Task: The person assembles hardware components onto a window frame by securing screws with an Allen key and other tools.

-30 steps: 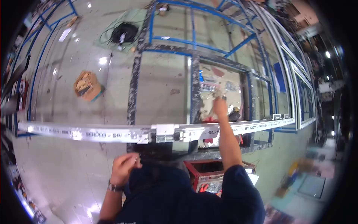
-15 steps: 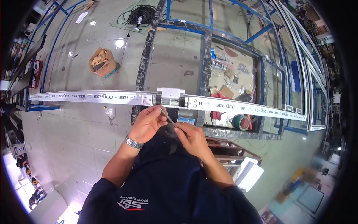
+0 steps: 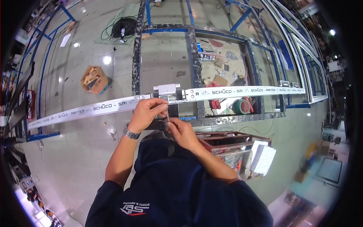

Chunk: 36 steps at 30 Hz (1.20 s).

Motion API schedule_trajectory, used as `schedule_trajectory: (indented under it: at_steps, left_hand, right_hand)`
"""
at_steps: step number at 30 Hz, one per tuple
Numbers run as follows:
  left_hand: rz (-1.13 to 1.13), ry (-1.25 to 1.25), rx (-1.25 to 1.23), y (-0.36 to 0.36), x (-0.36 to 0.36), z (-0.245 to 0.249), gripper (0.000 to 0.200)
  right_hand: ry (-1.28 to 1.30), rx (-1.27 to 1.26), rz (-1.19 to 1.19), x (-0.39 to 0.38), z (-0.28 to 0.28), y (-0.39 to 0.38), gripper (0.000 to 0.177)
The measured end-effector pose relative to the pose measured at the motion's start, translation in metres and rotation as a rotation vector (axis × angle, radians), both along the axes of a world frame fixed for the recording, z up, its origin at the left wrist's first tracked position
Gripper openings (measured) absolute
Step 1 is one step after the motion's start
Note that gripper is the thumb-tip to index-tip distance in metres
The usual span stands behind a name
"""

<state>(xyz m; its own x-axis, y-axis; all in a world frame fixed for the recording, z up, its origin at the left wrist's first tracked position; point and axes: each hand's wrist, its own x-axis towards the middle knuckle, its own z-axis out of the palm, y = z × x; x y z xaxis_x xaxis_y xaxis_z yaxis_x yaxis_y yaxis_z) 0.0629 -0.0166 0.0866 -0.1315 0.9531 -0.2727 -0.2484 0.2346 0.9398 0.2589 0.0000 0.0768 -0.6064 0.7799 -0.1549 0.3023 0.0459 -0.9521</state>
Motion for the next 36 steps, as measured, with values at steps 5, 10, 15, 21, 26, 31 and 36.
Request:
schedule_trajectory:
  at_steps: [5, 10, 15, 21, 26, 31, 36]
  left_hand:
    - [-0.232, 0.709, 0.114, 0.034, 0.0, 0.001, 0.027]
    - [-0.195, 0.93, 0.171, 0.056, 0.018, -0.026, 0.021]
    - [-0.301, 1.129, 0.14, 0.063, 0.024, -0.029, 0.017]
    - [-0.262, 1.175, 0.189, 0.063, 0.029, -0.044, 0.016]
    - [-0.31, 1.183, 0.238, 0.059, 0.025, -0.047, 0.02]
    - [-0.018, 1.131, 0.462, 0.03, -0.002, -0.015, 0.023]
    - [0.146, 1.144, 0.181, -0.022, -0.054, -0.007, 0.024]
  right_hand:
    - [0.262, -0.284, -0.203, -0.048, -0.048, -0.018, 0.023]
    - [0.603, -0.691, -0.371, -0.069, -0.057, -0.014, 0.021]
    - [0.684, -0.754, -0.586, -0.078, -0.078, 0.0, 0.015]
    - [0.796, -0.75, -0.623, -0.085, -0.088, 0.001, 0.014]
    - [0.829, -0.801, -0.614, -0.084, -0.095, 0.002, 0.018]
    - [0.857, -0.796, -0.564, -0.088, -0.083, 0.006, 0.019]
    - [0.819, -0.79, -0.602, -0.088, -0.088, 0.002, 0.023]
